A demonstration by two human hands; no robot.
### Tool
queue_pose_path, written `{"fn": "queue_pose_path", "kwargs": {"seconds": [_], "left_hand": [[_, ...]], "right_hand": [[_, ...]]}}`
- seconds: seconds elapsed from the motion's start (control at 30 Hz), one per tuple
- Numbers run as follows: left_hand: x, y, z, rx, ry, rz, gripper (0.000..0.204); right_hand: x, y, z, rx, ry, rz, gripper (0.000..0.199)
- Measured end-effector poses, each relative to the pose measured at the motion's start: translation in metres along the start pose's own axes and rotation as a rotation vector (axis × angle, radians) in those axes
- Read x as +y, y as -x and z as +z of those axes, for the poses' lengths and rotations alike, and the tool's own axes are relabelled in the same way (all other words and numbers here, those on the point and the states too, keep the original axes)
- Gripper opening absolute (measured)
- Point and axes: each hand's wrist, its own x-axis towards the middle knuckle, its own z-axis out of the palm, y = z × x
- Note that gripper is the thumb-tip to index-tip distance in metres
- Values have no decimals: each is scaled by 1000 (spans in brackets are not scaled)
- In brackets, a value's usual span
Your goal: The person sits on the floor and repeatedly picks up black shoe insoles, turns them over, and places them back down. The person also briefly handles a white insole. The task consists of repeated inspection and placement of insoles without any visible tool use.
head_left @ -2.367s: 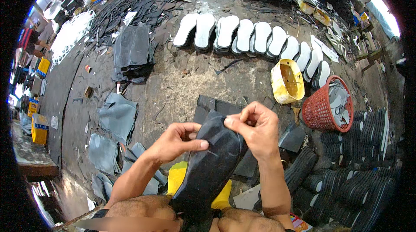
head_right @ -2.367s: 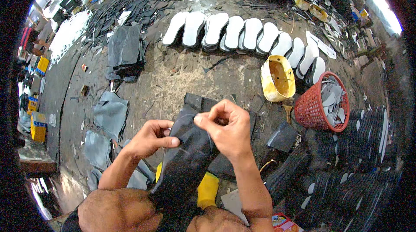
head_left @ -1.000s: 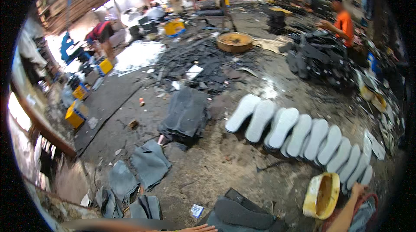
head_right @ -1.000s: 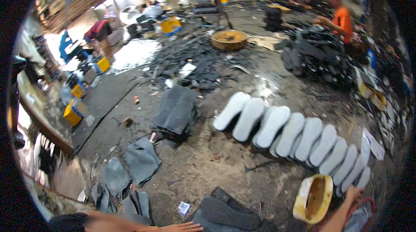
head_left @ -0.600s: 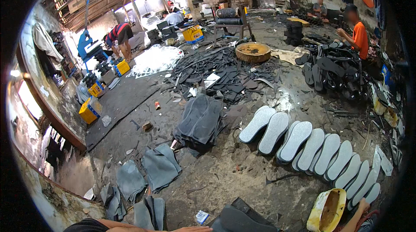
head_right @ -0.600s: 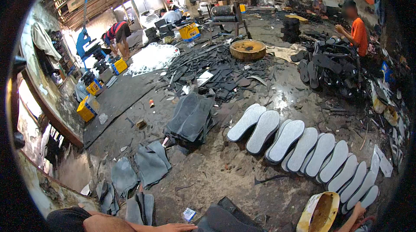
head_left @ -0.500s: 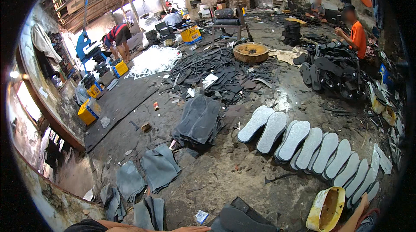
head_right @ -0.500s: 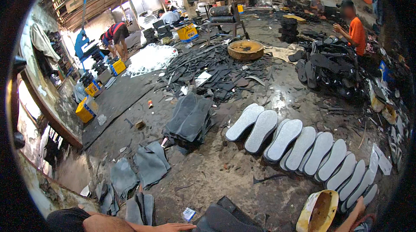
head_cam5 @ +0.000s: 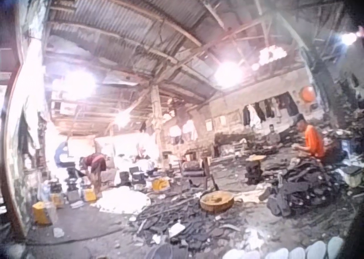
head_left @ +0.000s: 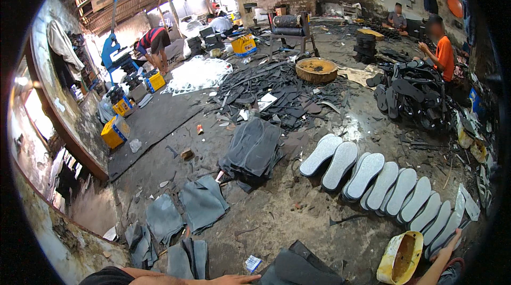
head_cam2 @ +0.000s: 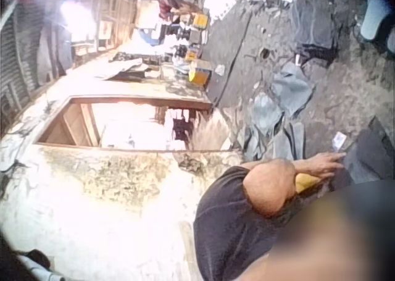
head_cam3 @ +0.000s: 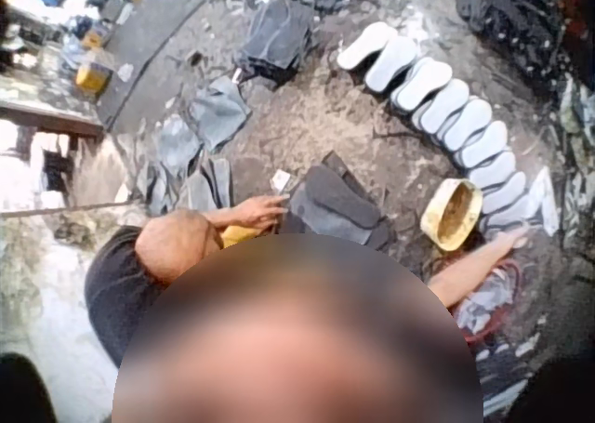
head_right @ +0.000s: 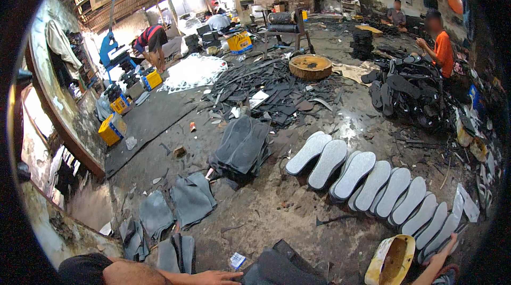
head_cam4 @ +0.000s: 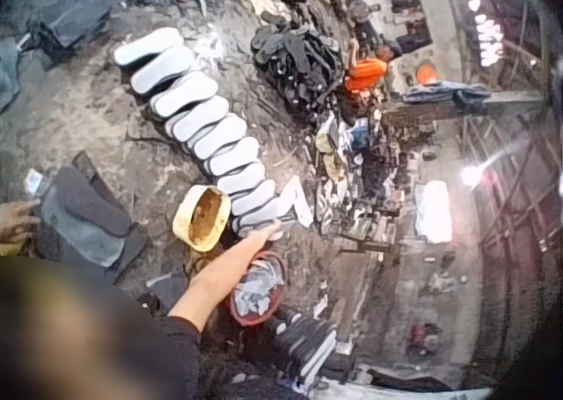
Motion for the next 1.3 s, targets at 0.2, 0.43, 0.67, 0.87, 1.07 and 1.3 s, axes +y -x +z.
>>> {"fn": "queue_pose_path", "kwargs": {"seconds": [0.2,0.43,0.67,0.87,1.07,1.3], "left_hand": [[-1,3,6,-21,11,25,47],[-10,-6,3,-238,318,-111,56],[39,-139,-53,276,1461,-382,54],[59,-131,-116,354,1410,-403,51],[44,-98,-125,261,1856,-107,60],[-5,-94,-55,241,1663,-590,51]], "right_hand": [[-3,9,-4,-353,-504,128,80],[-31,97,36,-127,-203,-92,67],[-18,505,64,-1247,-415,29,62],[-47,589,31,-789,-579,133,53],[-82,572,-18,-935,-649,31,49],[30,554,-30,-624,-315,86,20]]}}
